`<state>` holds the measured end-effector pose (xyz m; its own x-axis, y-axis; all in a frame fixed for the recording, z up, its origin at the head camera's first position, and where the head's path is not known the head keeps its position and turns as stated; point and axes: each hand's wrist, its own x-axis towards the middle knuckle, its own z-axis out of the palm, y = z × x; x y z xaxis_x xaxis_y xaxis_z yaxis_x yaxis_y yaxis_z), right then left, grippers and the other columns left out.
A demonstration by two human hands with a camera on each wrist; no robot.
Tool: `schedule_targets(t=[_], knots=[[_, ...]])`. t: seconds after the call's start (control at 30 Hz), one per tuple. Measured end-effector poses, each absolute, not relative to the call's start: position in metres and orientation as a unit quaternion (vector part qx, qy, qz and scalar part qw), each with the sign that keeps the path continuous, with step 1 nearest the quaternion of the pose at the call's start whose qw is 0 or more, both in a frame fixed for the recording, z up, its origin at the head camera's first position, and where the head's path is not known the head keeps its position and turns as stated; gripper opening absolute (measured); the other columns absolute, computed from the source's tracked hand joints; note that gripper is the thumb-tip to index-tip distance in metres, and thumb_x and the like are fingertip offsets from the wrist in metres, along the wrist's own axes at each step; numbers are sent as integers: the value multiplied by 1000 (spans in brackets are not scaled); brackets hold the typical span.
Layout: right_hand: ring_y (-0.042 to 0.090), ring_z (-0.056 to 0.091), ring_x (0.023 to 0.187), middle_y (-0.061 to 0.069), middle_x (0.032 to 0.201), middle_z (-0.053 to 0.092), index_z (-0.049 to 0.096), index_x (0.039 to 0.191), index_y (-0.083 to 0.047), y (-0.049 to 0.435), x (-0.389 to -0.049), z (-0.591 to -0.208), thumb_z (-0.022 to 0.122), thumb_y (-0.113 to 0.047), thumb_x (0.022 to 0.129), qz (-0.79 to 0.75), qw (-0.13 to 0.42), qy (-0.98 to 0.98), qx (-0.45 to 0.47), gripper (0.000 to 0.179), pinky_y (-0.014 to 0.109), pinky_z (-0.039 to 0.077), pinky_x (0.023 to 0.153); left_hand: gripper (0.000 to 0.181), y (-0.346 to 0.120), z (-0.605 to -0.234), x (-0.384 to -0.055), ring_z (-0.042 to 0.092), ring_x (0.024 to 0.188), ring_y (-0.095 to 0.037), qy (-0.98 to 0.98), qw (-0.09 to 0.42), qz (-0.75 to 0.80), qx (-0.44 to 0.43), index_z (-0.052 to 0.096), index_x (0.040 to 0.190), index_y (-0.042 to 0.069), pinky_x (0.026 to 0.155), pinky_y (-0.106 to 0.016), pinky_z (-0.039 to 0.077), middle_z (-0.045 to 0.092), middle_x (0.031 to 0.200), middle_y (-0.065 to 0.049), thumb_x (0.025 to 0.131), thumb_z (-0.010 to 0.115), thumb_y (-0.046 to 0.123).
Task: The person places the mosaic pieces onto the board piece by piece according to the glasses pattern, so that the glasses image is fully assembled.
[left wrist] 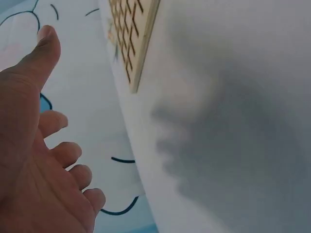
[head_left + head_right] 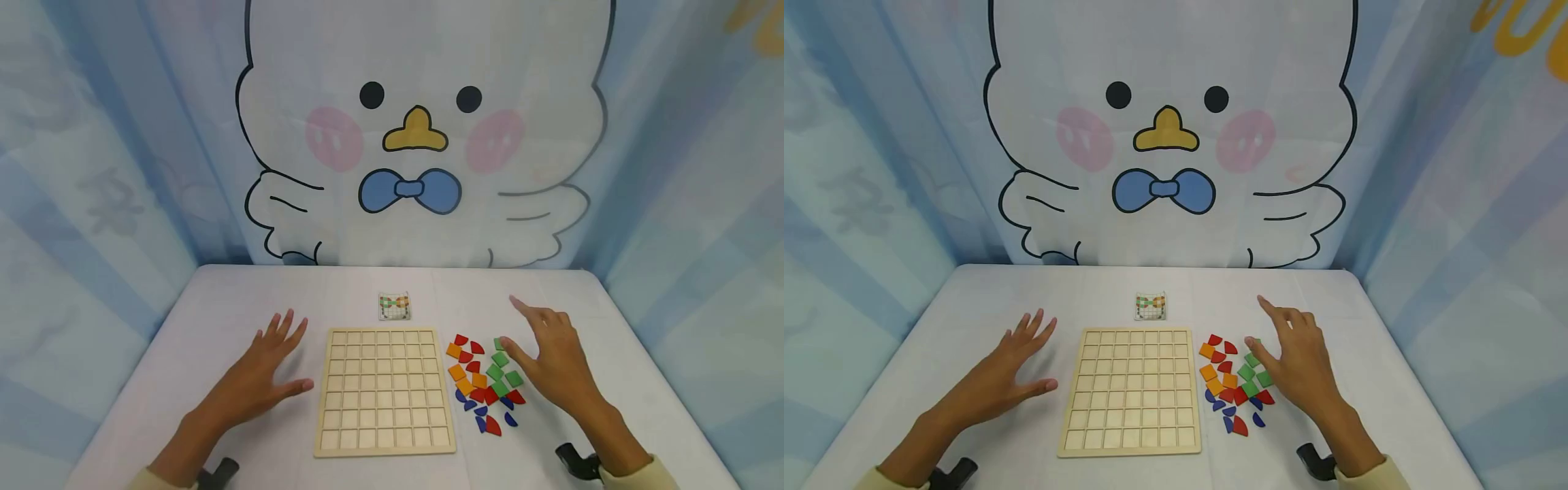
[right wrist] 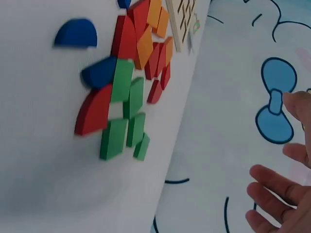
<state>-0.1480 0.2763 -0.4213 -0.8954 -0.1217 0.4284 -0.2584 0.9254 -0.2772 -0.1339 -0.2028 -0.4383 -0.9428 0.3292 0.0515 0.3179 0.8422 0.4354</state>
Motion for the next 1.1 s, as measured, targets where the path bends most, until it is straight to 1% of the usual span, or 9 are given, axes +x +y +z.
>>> schedule_targets(t=[0.13, 0.23, 0.37, 0.43, 0.53, 0.67, 0.8, 0.87, 1.1], knots=[[35, 57, 123, 15, 130, 70, 51, 159, -28, 259, -153, -432, 84, -27, 92, 218, 178, -954, 102, 75, 67, 56, 100, 108, -196, -457, -133, 16, 164, -48, 947, 33, 256, 192, 31, 169, 16, 129, -70, 20, 19, 177, -17, 83, 87, 50], [31, 58, 120, 11, 126, 73, 57, 154, -29, 247, -159, -439, 84, -26, 93, 243, 151, -953, 101, 67, 64, 56, 101, 113, -192, -469, -134, 19, 162, -49, 939, 49, 269, 209, 33, 168, 14, 128, -70, 23, 23, 176, -18, 78, 89, 53], [28, 60, 115, 8, 122, 76, 67, 144, -27, 234, -166, -448, 83, -23, 93, 259, 115, -953, 108, 54, 57, 59, 99, 117, -189, -479, -134, 18, 163, -48, 932, 80, 283, 212, 34, 168, 15, 128, -69, 24, 24, 176, -17, 74, 88, 59], [27, 60, 111, 8, 119, 77, 70, 140, -25, 229, -170, -452, 83, -21, 94, 267, 94, -953, 108, 48, 51, 60, 95, 119, -189, -482, -134, 18, 163, -47, 929, 92, 289, 212, 34, 167, 15, 128, -69, 23, 23, 176, -16, 72, 89, 59], [25, 59, 104, 6, 116, 77, 73, 136, -23, 224, -176, -457, 81, -17, 94, 276, 62, -954, 100, 43, 39, 60, 86, 120, -188, -484, -134, 17, 164, -47, 927, 103, 289, 214, 34, 167, 14, 129, -68, 22, 23, 176, -15, 70, 90, 56], [22, 55, 94, 2, 108, 76, 77, 129, -21, 219, -184, -463, 81, -15, 95, 277, 28, -956, 93, 35, 26, 51, 73, 120, -187, -485, -134, 18, 163, -47, 929, 110, 278, 217, 35, 167, 11, 130, -67, 22, 25, 176, -14, 69, 92, 54], [19, 51, 86, -1, 98, 72, 80, 121, -20, 217, -191, -468, 83, -16, 93, 263, 17, -960, 95, 29, 26, 41, 66, 118, -187, -485, -134, 18, 163, -48, 931, 112, 271, 219, 39, 165, 9, 130, -67, 22, 28, 175, -13, 69, 93, 51], [18, 49, 83, -2, 96, 71, 81, 119, -19, 216, -194, -470, 84, -16, 92, 256, 14, -962, 96, 27, 27, 39, 65, 118, -186, -485, -134, 18, 163, -49, 931, 110, 268, 220, 40, 164, 8, 129, -68, 23, 29, 174, -13, 68, 93, 51], [17, 50, 82, -1, 89, 64, 82, 111, -19, 214, -200, -472, 84, -16, 92, 235, -12, -968, 89, 20, 29, 42, 70, 120, -185, -484, -134, 20, 162, -49, 935, 104, 257, 223, 40, 164, 7, 128, -69, 25, 29, 174, -14, 67, 94, 51]])
